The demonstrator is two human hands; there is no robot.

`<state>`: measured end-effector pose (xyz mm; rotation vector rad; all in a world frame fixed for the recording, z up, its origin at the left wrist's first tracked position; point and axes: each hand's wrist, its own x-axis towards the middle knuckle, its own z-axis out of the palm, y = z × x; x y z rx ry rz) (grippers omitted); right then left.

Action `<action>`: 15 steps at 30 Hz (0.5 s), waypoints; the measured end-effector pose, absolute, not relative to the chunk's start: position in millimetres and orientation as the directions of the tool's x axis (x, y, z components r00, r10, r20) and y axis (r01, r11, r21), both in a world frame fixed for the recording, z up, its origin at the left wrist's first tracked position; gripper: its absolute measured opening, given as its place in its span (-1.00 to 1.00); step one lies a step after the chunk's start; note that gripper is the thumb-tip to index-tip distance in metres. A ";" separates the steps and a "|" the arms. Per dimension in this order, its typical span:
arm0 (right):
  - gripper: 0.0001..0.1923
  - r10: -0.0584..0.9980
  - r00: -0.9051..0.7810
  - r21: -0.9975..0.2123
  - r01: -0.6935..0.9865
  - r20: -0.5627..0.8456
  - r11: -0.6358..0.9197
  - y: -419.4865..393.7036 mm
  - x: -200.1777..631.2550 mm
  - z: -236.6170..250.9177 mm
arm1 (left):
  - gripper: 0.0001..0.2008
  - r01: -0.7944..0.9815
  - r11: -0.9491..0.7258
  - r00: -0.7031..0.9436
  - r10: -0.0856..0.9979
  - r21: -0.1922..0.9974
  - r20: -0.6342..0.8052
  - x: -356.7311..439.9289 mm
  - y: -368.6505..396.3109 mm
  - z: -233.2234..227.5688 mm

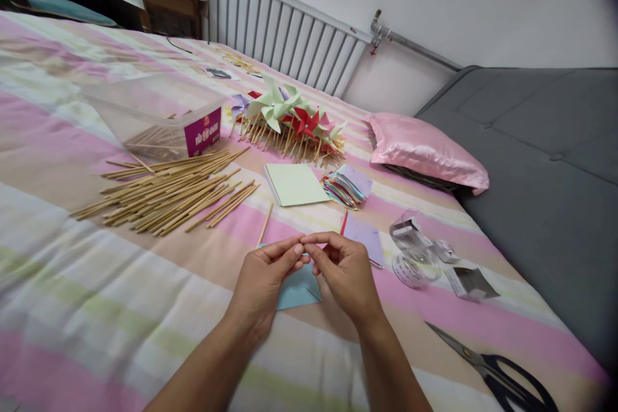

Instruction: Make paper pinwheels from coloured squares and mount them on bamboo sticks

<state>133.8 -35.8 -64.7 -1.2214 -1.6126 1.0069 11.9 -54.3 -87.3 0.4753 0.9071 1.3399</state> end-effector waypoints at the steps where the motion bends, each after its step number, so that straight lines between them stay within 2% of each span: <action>1: -0.87 0.977 -0.164 -0.946 0.272 0.135 0.176 -35.1 134.3 -65.1 | -0.73 -0.613 0.208 -0.032 0.957 0.763 -0.287 11.9 -54.5 -87.0; 6: -0.84 0.980 -0.184 -0.964 0.237 0.078 0.121 -32.4 136.1 -67.2 | -0.74 -0.597 0.202 -0.056 0.955 0.777 -0.291 11.7 -53.9 -86.6; 15: -0.86 0.979 -0.195 -0.972 0.212 0.062 0.104 -31.6 136.7 -68.6 | -0.81 -0.560 0.173 -0.067 0.965 0.811 -0.252 11.8 -55.9 -86.6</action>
